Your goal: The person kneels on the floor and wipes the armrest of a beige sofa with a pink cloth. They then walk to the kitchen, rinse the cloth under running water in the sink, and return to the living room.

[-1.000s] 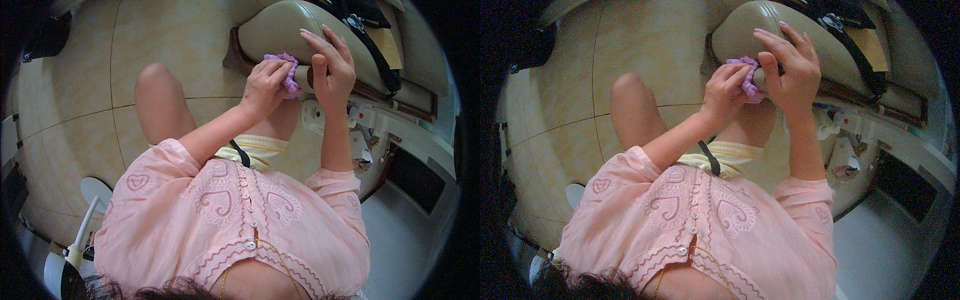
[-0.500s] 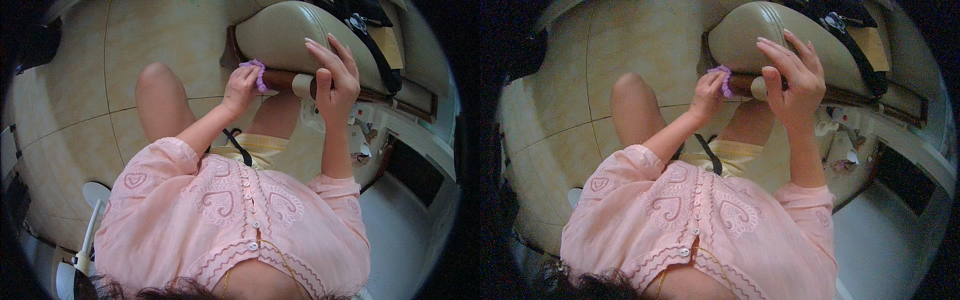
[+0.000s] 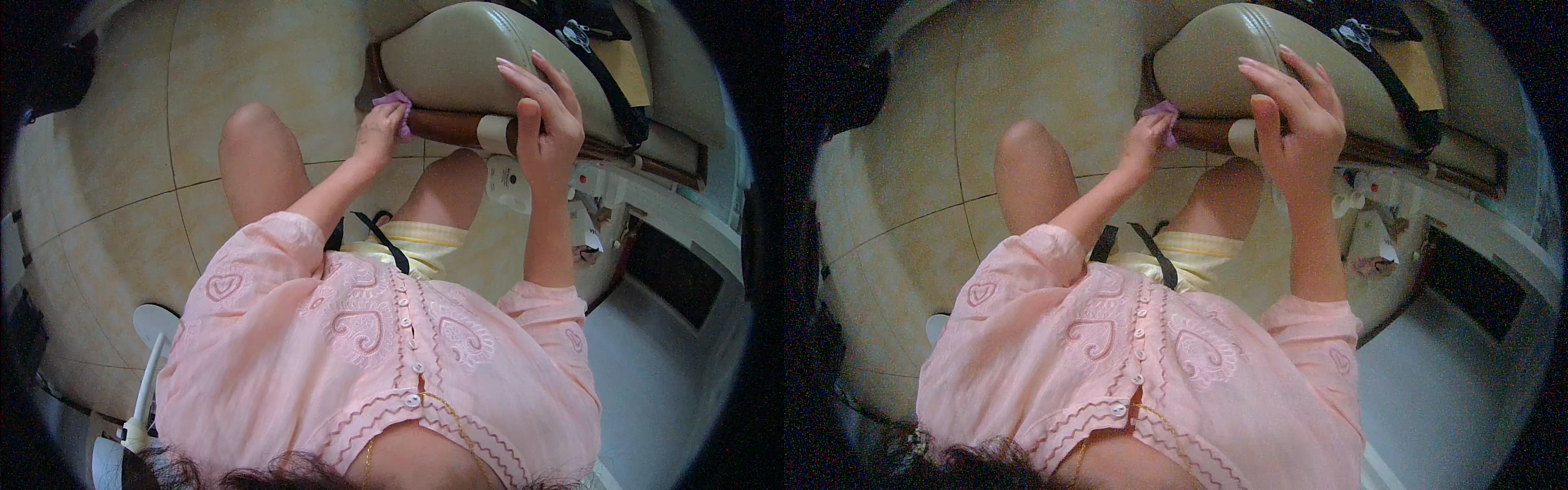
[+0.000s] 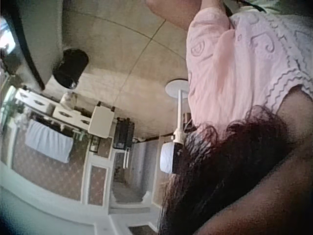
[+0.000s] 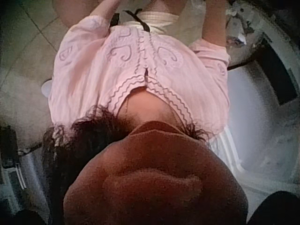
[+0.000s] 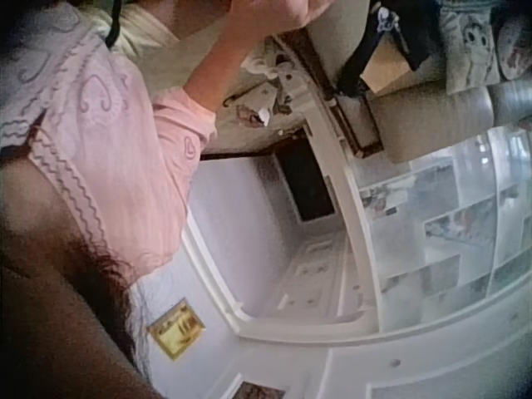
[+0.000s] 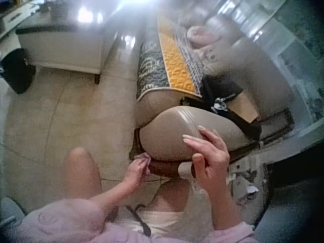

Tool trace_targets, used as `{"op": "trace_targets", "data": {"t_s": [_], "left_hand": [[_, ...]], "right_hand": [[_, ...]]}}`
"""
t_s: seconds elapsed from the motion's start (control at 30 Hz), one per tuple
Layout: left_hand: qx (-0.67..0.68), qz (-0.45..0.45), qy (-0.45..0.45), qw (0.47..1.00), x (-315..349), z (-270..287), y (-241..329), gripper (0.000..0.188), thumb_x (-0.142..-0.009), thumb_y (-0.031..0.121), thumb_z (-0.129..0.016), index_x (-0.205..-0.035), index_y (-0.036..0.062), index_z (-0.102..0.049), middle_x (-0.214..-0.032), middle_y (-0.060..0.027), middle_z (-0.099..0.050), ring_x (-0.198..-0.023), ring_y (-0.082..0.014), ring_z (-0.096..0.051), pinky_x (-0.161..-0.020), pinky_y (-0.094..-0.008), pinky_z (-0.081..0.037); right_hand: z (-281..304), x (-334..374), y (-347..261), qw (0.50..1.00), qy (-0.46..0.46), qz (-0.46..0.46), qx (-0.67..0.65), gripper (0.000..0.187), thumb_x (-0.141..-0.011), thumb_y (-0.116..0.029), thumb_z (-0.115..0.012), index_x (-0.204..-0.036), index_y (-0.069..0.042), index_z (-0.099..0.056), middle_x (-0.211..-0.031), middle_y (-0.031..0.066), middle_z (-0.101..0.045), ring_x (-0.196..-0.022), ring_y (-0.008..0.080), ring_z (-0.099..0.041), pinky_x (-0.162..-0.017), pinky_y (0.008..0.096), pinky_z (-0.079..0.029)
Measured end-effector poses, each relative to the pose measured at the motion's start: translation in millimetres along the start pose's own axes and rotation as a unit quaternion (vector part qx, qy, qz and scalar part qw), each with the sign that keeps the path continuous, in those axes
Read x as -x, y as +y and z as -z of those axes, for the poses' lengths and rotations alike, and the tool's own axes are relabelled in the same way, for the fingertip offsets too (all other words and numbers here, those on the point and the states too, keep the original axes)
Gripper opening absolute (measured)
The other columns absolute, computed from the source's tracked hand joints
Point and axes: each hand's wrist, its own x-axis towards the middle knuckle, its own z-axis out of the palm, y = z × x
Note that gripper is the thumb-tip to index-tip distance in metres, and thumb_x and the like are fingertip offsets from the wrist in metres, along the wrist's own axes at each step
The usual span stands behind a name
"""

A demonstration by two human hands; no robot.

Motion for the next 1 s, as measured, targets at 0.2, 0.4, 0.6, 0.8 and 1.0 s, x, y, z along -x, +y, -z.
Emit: {"op": "trace_targets", "data": {"t_s": [0.2, 0.4, 0.6, 0.8, 1.0], "left_hand": [[0.026, -0.017, 0.058, 0.998, -14, 42, 74, 0.048, -0.061, 0.014, -0.072, -0.106, 0.0020, -0.057, -0.102, -0.0122, -0.060, -0.098, -0.0305, -0.055, -0.085, -0.0389, -0.046], [0.075, -0.042, 0.115, 0.990, -31, 70, 118, 0.051, -0.058, 0.019, -0.073, -0.104, 0.0035, -0.058, -0.098, -0.0120, -0.059, -0.094, -0.0311, -0.056, -0.083, -0.0393, -0.046], [0.100, -0.046, 0.106, 0.988, -27, 78, 112, 0.044, -0.061, 0.008, -0.066, -0.104, 0.0027, -0.058, -0.099, -0.0127, -0.059, -0.091, -0.0318, -0.057, -0.081, -0.0398, -0.047], [0.105, -0.017, 0.053, 0.993, -14, 75, 115, 0.045, -0.064, 0.006, -0.064, -0.108, 0.0011, -0.057, -0.104, -0.0146, -0.058, -0.098, -0.0321, -0.056, -0.085, -0.0390, -0.046], [0.134, 0.178, -0.055, 0.973, -20, 101, 124, 0.041, -0.072, -0.001, -0.059, -0.113, 0.0018, -0.055, -0.105, -0.0146, -0.060, -0.093, -0.0286, -0.060, -0.081, -0.0344, -0.048]], "right_hand": [[-4, -3, -3, 1.000, 0.015, 0.016, -0.001, 0.033, -0.089, -0.041, -0.047, -0.102, -0.018, -0.066, -0.105, -0.0002, -0.065, -0.110, 0.0256, -0.054, -0.098, 0.0444, -0.034], [-8, -6, -9, 1.000, -0.020, 0.017, -0.008, 0.043, -0.090, -0.048, -0.038, -0.109, -0.019, -0.062, -0.112, 0.0009, -0.061, -0.116, 0.0264, -0.049, -0.102, 0.0460, -0.029], [-4, -10, -22, 0.997, -0.077, -0.001, -0.011, 0.052, -0.090, -0.054, -0.031, -0.112, -0.017, -0.061, -0.117, 0.0006, -0.059, -0.118, 0.0268, -0.047, -0.104, 0.0460, -0.025], [14, -11, -42, 0.985, -0.160, -0.061, 0.004, 0.047, -0.091, -0.048, -0.035, -0.112, -0.014, -0.060, -0.118, 0.0016, -0.058, -0.122, 0.0281, -0.043, -0.105, 0.0471, -0.022], [23, -14, -46, 0.978, -0.195, -0.062, 0.037, 0.038, -0.090, -0.037, -0.039, -0.110, -0.011, -0.057, -0.117, 0.0033, -0.056, -0.124, 0.0276, -0.036, -0.106, 0.0500, -0.019]]}}
